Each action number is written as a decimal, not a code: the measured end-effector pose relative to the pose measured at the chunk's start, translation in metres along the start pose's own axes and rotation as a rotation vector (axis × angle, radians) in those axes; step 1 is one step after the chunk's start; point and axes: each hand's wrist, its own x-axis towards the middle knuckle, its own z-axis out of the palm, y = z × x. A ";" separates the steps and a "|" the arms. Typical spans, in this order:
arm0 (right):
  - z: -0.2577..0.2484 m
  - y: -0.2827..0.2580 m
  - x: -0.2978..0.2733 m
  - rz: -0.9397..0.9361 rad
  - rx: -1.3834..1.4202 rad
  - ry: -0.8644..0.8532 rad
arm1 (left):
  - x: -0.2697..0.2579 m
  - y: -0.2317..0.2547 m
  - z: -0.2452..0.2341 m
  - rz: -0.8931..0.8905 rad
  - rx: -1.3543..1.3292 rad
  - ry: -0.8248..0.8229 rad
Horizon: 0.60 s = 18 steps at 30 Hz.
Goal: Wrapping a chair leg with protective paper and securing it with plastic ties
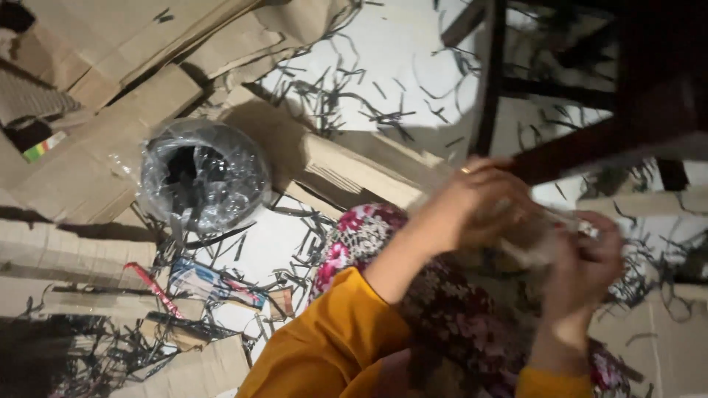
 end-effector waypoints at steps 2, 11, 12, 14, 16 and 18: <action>-0.037 -0.027 0.001 0.063 -0.079 0.097 | 0.002 0.007 -0.003 -0.035 -0.069 -0.092; -0.085 -0.075 -0.016 0.183 0.250 0.150 | -0.026 -0.044 0.007 -0.336 -0.101 -0.538; -0.076 -0.075 -0.015 0.188 0.253 0.160 | -0.030 -0.047 0.008 -0.334 -0.101 -0.549; -0.058 -0.075 -0.005 0.172 0.393 0.155 | -0.034 -0.054 0.009 -0.999 0.295 -0.749; -0.060 -0.063 -0.002 0.187 0.457 0.186 | -0.035 -0.070 0.016 -0.979 0.406 -0.850; -0.058 -0.061 0.000 0.209 0.517 0.217 | -0.030 -0.070 0.023 -0.961 0.513 -0.955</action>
